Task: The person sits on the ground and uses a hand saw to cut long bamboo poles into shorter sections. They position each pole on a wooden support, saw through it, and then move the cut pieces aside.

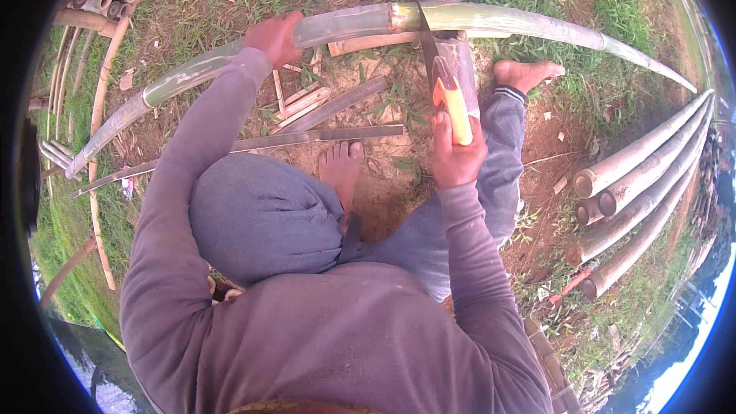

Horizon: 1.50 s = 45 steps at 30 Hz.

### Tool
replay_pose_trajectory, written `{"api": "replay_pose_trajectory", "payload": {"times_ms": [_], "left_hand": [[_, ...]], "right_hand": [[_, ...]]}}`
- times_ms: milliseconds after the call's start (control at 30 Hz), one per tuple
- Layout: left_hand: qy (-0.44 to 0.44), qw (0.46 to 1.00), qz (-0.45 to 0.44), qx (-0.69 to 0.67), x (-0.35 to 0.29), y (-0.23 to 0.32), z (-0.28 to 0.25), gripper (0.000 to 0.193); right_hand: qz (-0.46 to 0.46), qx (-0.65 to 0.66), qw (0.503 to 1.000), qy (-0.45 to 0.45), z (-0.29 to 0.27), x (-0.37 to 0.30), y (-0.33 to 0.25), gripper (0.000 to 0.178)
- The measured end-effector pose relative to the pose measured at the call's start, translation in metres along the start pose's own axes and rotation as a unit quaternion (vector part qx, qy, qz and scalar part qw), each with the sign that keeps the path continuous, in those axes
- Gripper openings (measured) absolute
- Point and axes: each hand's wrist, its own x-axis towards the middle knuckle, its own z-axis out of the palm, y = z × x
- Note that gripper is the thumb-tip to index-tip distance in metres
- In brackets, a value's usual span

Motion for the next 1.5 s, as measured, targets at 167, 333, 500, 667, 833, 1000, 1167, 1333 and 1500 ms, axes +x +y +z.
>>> {"api": "replay_pose_trajectory", "payload": {"times_ms": [167,333,500,667,833,1000,1167,1333,1500], "left_hand": [[-0.016,1.000,-0.001,0.002,-0.003,0.011,0.001,0.064],[-0.029,0.999,0.012,-0.011,0.009,0.025,-0.004,0.058],[-0.004,1.000,-0.010,0.004,-0.013,0.012,-0.006,0.056],[-0.047,0.999,-0.005,-0.014,-0.003,0.020,0.000,0.069],[-0.073,0.997,0.009,-0.028,0.003,0.006,-0.006,0.072],[-0.090,0.996,0.013,-0.027,0.015,0.004,-0.017,0.073],[-0.129,0.991,0.010,-0.037,0.025,0.001,-0.023,0.076],[-0.149,0.988,0.003,-0.047,0.016,0.001,-0.014,0.085],[-0.026,0.998,0.050,-0.041,0.005,0.013,-0.007,0.084]], "right_hand": [[-0.055,-0.089,0.994,-0.004,-0.063,-0.074,0.012,0.018],[-0.105,-0.153,0.983,-0.007,0.043,0.094,-0.011,0.026],[-0.073,-0.146,0.987,-0.015,0.039,0.083,-0.012,0.031],[-0.001,-0.084,0.996,-0.015,-0.021,-0.004,-0.025,0.019],[-0.018,-0.092,0.996,-0.002,-0.055,-0.064,-0.018,0.019],[-0.082,-0.140,0.987,0.018,-0.019,-0.006,-0.006,0.022],[-0.141,-0.159,0.977,0.022,0.035,0.058,-0.001,0.022],[-0.057,-0.095,0.994,-0.007,0.006,0.013,-0.004,0.029],[-0.103,-0.073,0.992,0.012,-0.011,-0.010,-0.002,0.029]]}}
